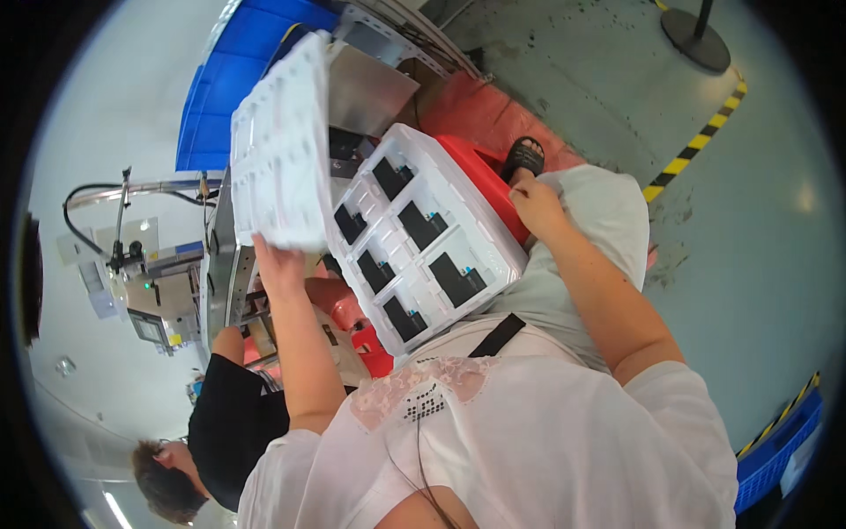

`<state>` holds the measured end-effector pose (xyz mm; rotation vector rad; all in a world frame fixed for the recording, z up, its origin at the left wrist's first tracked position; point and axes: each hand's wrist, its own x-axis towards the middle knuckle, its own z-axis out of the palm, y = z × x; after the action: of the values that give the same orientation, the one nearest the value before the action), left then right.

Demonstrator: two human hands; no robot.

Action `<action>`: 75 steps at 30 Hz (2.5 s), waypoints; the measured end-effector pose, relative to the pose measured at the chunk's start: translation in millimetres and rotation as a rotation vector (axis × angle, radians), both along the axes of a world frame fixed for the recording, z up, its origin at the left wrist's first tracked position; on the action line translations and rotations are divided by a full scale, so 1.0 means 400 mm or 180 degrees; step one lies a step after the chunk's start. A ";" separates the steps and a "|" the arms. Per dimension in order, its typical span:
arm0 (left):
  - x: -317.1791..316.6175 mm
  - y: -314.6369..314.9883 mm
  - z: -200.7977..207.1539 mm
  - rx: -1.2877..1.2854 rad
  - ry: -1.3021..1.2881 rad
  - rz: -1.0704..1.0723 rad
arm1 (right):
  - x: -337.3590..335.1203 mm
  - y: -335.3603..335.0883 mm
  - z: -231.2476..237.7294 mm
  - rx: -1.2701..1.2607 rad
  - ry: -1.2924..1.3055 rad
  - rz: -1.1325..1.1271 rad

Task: The person places small black electronic components into a white plastic tray with multiple compartments. They repeatedly pick up components from a nearby blue bin and insert them into the tray slots, occasionally adjusting the tray's position.

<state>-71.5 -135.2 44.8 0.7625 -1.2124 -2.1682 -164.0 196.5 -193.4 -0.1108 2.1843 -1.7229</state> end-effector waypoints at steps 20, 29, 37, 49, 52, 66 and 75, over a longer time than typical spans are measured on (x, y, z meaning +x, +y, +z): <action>0.245 -0.053 -0.354 -0.1782 -0.2161 -0.0688 | 0.047 -0.145 0.211 0.0413 0.0315 0.0390; 0.248 0.014 -0.355 -0.1589 -0.1840 -0.0335 | -0.002 -0.176 0.316 0.1894 0.0461 0.0646; 0.224 -0.031 -0.270 -0.2776 -0.0898 0.0815 | -0.045 -0.237 0.417 0.1893 0.1574 0.0662; -0.097 -0.623 0.100 -0.4928 -0.4065 0.2088 | -0.276 -1.097 0.721 0.2849 0.3384 0.1026; -0.149 -0.674 0.063 -0.4809 -0.4324 0.1786 | -0.271 -1.141 0.715 0.3139 0.3120 0.0711; 0.038 -0.328 0.018 -0.3806 -0.0298 0.0668 | -0.131 -0.587 0.728 0.0083 0.1219 0.2083; 0.037 -0.125 -0.268 -0.4672 -0.1176 -0.0823 | -0.139 -0.429 0.402 0.1921 0.2823 0.2169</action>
<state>-56.8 -185.3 -62.3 0.2975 -2.5973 -0.7338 -219.6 24.8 -32.8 -1.4797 2.6364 -0.6164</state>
